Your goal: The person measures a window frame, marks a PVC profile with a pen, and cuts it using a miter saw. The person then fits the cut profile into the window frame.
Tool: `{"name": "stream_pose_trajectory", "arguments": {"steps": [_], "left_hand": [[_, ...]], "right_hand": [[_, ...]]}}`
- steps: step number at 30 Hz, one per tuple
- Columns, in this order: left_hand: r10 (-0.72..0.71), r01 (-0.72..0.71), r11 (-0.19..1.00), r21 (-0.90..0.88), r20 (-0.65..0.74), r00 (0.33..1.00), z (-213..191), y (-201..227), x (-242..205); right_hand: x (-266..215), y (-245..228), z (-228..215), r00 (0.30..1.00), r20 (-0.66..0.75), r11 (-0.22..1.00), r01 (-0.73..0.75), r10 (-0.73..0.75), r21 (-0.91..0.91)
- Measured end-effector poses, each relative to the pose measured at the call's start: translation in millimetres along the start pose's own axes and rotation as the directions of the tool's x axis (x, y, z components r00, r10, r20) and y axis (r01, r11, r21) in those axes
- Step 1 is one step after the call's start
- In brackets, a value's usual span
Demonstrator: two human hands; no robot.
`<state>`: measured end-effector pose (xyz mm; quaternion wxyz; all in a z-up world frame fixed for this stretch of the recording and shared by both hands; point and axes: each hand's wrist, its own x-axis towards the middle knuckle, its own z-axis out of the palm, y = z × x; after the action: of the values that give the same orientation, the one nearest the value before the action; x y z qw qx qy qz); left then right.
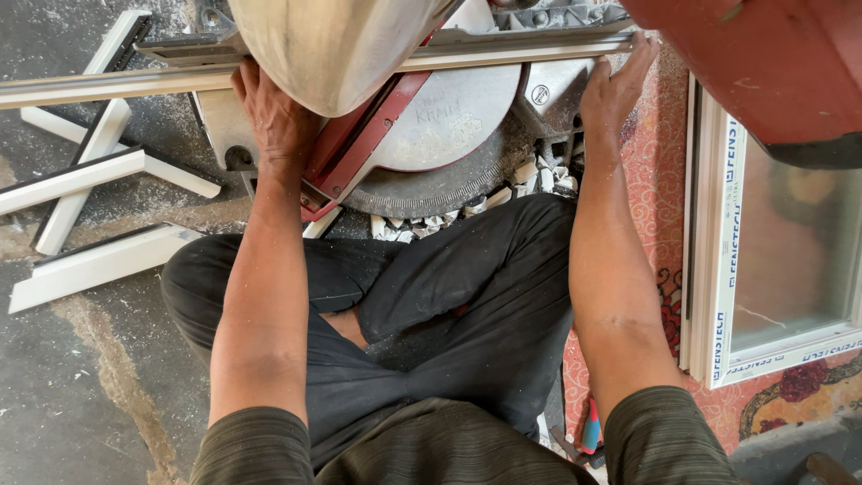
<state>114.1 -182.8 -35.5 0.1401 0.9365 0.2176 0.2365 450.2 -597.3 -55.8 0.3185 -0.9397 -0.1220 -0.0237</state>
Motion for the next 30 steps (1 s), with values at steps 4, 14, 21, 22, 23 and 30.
{"name": "stream_pose_trajectory", "arguments": {"steps": [4, 14, 21, 22, 23, 30], "left_hand": [[-0.041, 0.038, 0.997, 0.064, 0.05, 0.998, 8.0, -1.8, 3.6], [-0.142, 0.159, 0.987, -0.028, 0.314, 0.939, 7.3, -5.5, 2.8], [-0.152, 0.164, 0.986, -0.02, 0.288, 0.946, 22.1, -18.7, -12.3], [-0.159, 0.172, 0.985, -0.02, 0.29, 0.944, 27.2, -20.6, -13.5], [-0.166, 0.178, 0.984, -0.016, 0.285, 0.944, 32.4, -23.1, -14.3], [-0.037, 0.037, 0.987, 0.156, 0.001, 0.999, 48.7, -41.9, -15.8]], "right_hand": [[-2.7, -2.3, -5.7, 0.989, -0.078, 0.948, -0.095, 0.124, 0.303], [-0.7, -23.8, -14.9, 0.888, 0.072, 0.663, -0.39, 0.453, 0.639], [4.8, -8.8, -2.4, 0.901, 0.088, 0.66, -0.375, 0.425, 0.651], [6.6, -2.5, -2.6, 0.916, 0.082, 0.682, -0.349, 0.392, 0.643], [8.3, 3.7, -1.5, 0.93, 0.076, 0.702, -0.323, 0.358, 0.635], [14.2, 29.1, 10.1, 0.951, 0.045, 0.852, -0.295, 0.306, 0.433]]}}
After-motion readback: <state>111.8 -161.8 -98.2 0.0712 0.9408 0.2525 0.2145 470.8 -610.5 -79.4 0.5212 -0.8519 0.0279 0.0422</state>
